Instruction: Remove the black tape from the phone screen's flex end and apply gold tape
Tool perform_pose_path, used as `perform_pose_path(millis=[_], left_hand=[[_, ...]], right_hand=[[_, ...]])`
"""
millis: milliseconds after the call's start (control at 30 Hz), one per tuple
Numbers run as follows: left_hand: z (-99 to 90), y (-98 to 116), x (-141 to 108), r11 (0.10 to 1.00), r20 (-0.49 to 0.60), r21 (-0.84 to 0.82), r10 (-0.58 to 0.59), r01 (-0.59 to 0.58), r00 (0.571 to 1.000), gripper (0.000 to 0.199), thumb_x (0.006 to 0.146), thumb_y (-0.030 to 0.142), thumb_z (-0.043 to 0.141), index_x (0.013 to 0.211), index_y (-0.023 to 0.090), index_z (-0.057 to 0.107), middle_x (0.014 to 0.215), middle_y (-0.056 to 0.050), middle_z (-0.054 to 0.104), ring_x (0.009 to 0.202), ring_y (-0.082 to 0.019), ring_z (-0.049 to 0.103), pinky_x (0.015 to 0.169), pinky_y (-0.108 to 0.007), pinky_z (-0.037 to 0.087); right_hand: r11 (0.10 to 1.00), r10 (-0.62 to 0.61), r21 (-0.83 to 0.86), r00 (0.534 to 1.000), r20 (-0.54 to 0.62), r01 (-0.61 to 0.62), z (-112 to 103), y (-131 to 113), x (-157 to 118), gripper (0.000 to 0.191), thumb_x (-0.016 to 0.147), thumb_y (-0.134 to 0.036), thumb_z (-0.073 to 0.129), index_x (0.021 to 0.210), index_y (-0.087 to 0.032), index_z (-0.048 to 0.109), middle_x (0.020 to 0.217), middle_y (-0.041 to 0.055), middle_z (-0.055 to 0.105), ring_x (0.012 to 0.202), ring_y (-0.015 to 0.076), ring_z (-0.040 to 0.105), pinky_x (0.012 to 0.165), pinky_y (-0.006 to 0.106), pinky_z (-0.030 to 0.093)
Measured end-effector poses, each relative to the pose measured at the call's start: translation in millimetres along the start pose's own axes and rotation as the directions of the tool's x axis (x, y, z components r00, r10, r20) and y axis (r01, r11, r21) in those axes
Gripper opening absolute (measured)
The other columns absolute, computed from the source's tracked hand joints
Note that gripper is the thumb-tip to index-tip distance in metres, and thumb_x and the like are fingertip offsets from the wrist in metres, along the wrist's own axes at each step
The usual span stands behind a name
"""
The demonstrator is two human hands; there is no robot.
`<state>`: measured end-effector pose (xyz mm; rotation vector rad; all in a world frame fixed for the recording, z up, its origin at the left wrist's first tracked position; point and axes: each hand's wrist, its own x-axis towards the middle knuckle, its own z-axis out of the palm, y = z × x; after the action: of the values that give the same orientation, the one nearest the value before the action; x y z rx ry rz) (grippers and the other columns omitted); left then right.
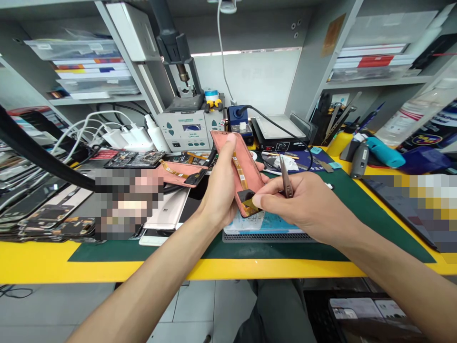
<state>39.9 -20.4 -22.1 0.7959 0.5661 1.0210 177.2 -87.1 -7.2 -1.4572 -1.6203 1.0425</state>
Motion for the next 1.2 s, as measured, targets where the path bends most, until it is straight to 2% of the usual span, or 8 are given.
perform_pose_path(millis=[300,500,567,600,700,767,933,1200], left_hand=[[-5.1,-1,0,0.999,0.064,0.035,-0.014,0.012,0.998,0.051,0.085,0.069,0.057,0.09,0.02,0.067,0.068,-0.007,0.067,0.075,-0.031,0.073,0.06,-0.039,0.059],[-2.6,17,-9,0.999,0.145,0.04,0.006,-0.012,0.989,0.026,0.084,0.029,0.061,0.104,0.017,0.07,0.096,-0.009,0.077,0.099,-0.03,0.073,0.081,-0.042,0.062],[-3.6,22,-11,0.997,0.188,0.059,-0.056,0.046,0.981,0.039,0.072,0.017,0.06,0.109,0.012,0.07,0.106,-0.011,0.076,0.103,-0.029,0.072,0.084,-0.041,0.062],[-4.7,23,-12,0.994,0.201,0.088,-0.081,0.065,0.976,0.045,0.065,0.013,0.061,0.109,0.011,0.07,0.105,-0.011,0.077,0.097,-0.028,0.073,0.077,-0.037,0.062],[-8.5,24,-12,0.981,0.244,0.183,-0.106,0.062,0.964,0.053,0.054,0.005,0.062,0.107,0.01,0.069,0.086,-0.008,0.076,0.059,-0.015,0.067,0.047,-0.022,0.049],[-10.1,22,-12,0.974,0.265,0.223,-0.102,0.042,0.959,0.06,0.054,0.002,0.063,0.113,0.012,0.067,0.081,-0.005,0.074,0.048,-0.009,0.058,0.042,-0.019,0.04],[-8.5,20,-14,0.96,0.234,0.277,-0.096,0.029,0.968,0.085,0.052,0.004,0.062,0.136,0.015,0.057,0.107,-0.013,0.076,0.074,-0.024,0.072,0.049,-0.026,0.044],[-9.4,17,-15,0.927,0.217,0.375,-0.09,0.002,0.972,0.082,0.051,0.008,0.065,0.132,0.018,0.06,0.112,-0.014,0.074,0.078,-0.028,0.072,0.06,-0.034,0.054]], right_hand=[[1.0,0.0,0.028,1.0,-0.012,0.0,1,4,0,0.022,0.084,-0.031,0.066,0.068,-0.016,0.071,0.051,-0.0071,0.032,0.045,0.0055,0.024,0.041,0.023,0.015],[0.994,-0.017,0.106,1.0,-0.003,0.018,-1,3,3,0.024,0.084,-0.033,0.066,0.067,-0.017,0.068,0.053,-0.0069,0.033,0.047,0.0056,0.023,0.042,0.022,0.016],[0.992,-0.039,0.117,0.999,-0.009,0.04,-4,3,3,0.024,0.084,-0.032,0.065,0.065,-0.017,0.067,0.054,-0.0065,0.033,0.048,0.0061,0.023,0.043,0.022,0.017],[0.992,-0.049,0.115,0.999,-0.016,0.05,-5,3,3,0.023,0.083,-0.032,0.065,0.066,-0.017,0.068,0.054,-0.0062,0.033,0.049,0.0065,0.024,0.043,0.022,0.017],[0.993,-0.055,0.101,0.998,-0.037,0.059,-8,2,2,0.019,0.081,-0.031,0.065,0.072,-0.017,0.073,0.055,-0.0052,0.036,0.051,0.0076,0.027,0.044,0.023,0.018],[0.994,-0.058,0.093,0.997,-0.044,0.062,-10,2,1,0.017,0.079,-0.03,0.064,0.072,-0.018,0.073,0.056,-0.0047,0.036,0.052,0.0083,0.027,0.045,0.023,0.019],[0.991,-0.093,0.087,0.995,-0.047,0.097,-12,2,1,0.016,0.077,-0.026,0.061,0.065,-0.018,0.066,0.057,-0.0043,0.031,0.054,0.009,0.025,0.046,0.024,0.02],[0.988,-0.113,0.101,0.994,-0.009,0.114,-14,2,2,0.026,0.078,-0.023,0.058,0.055,-0.018,0.047,0.057,-0.0039,0.03,0.053,0.008,0.023,0.043,0.024,0.017]])
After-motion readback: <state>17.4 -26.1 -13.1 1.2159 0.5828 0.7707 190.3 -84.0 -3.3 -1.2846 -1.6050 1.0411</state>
